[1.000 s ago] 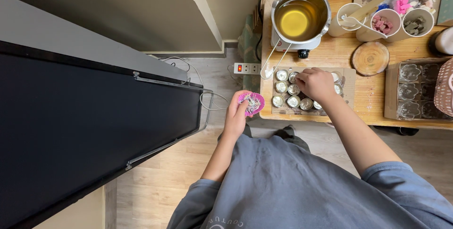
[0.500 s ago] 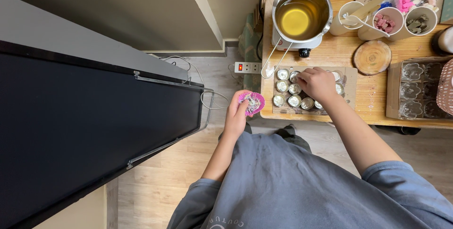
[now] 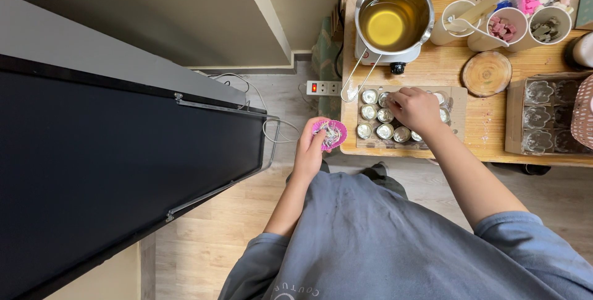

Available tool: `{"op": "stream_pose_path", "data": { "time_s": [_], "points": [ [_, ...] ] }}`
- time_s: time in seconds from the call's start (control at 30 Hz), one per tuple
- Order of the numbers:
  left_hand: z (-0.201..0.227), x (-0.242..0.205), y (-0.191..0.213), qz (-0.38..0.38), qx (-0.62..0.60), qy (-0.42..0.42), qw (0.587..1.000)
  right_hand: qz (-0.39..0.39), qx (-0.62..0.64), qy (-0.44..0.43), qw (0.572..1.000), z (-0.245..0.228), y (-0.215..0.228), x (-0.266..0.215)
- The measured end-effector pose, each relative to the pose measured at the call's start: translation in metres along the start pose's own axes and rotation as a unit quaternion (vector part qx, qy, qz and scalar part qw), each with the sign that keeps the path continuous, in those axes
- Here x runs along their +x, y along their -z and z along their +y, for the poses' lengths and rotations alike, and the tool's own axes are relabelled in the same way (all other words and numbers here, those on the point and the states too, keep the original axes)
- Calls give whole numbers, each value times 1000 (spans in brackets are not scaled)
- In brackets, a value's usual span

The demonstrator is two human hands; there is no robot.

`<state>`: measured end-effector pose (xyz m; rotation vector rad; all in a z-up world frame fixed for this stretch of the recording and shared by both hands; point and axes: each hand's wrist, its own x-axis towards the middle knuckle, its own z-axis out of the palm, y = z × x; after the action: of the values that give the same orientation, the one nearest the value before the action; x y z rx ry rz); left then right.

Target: Placing candle wicks with metal tabs into small tea light containers.

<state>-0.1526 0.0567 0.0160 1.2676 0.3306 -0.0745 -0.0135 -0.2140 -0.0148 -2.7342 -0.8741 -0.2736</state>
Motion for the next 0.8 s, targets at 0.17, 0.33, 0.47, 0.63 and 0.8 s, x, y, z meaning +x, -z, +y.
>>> {"op": "stream_pose_path", "data": {
  "time_s": [0.17,0.33,0.47,0.63,0.8],
  "points": [
    [-2,2,-5,-5,-8,4,1000,27,52,-31,998,-11,28,3],
    [-2,6,-23,-18,11,-17,1000,45,170,-118,977,-48,81,7],
    [-3,9,-43,-53,32,-40,997,28,241,-112,964,-75,115,0],
    [12,7,-67,-74,53,-56,994,30,225,-48,973,-87,132,-5],
    [27,-1,-83,-61,117,-65,989,-21,171,-63,983,-87,142,-9]
  ]
}}
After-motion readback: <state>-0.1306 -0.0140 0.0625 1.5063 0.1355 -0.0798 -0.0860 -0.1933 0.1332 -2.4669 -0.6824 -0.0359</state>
